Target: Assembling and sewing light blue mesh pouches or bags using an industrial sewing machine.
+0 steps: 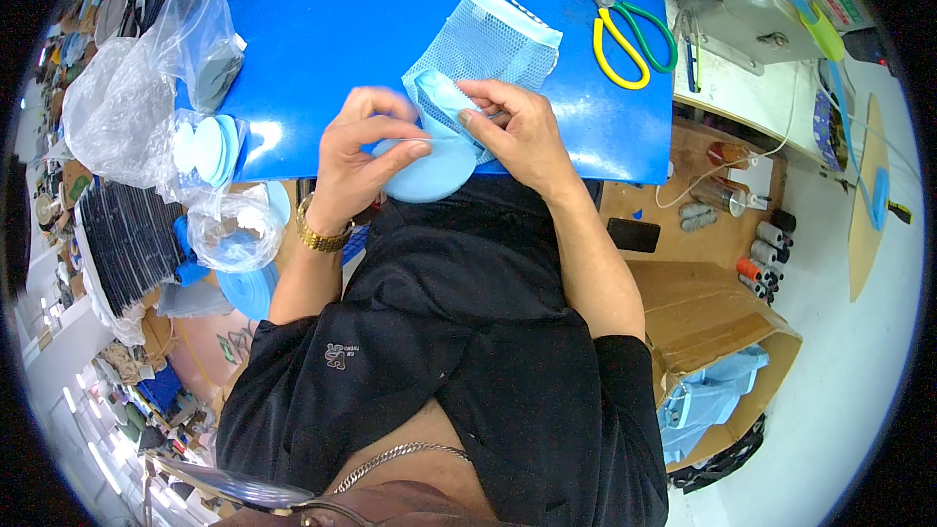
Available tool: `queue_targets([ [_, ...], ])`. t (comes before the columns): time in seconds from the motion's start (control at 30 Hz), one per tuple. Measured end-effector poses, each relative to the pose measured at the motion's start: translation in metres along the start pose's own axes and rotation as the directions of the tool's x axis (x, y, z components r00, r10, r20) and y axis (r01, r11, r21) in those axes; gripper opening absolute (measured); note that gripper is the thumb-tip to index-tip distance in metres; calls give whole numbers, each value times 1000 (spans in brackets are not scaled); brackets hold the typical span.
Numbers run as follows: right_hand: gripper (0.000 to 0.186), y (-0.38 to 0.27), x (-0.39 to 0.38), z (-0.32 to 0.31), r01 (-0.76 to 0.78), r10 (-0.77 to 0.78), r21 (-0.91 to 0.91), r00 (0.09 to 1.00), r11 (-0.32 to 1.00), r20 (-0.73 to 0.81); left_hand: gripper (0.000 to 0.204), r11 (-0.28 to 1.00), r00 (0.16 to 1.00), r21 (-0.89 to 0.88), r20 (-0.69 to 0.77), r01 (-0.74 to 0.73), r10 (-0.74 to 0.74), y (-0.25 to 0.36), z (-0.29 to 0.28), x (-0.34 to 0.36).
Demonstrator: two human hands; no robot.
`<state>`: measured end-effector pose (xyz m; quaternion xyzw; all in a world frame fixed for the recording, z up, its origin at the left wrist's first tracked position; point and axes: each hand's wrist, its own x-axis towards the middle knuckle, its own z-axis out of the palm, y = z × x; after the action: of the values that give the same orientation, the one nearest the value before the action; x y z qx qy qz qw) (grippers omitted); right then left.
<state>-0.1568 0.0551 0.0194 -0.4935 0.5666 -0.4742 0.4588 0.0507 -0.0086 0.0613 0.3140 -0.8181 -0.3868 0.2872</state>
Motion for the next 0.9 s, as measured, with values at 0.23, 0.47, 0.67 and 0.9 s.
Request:
queue_targets([
  [0.23,15,-8,-3,-6,-13,13,-72,1000,997,10,16,997,999,81,32,19,-21,-11,13,22],
  [0.47,11,-12,-8,-3,-92,90,107,996,990,29,15,923,949,-224,122,313,-292,-15,8,14],
  [0.67,8,-11,-4,-8,-121,125,-54,989,991,74,14,860,926,-344,136,377,-352,-17,9,9],
  [0.9,19,-19,-4,-5,72,-50,-153,989,986,139,15,778,909,-485,95,398,-406,-17,15,8],
])
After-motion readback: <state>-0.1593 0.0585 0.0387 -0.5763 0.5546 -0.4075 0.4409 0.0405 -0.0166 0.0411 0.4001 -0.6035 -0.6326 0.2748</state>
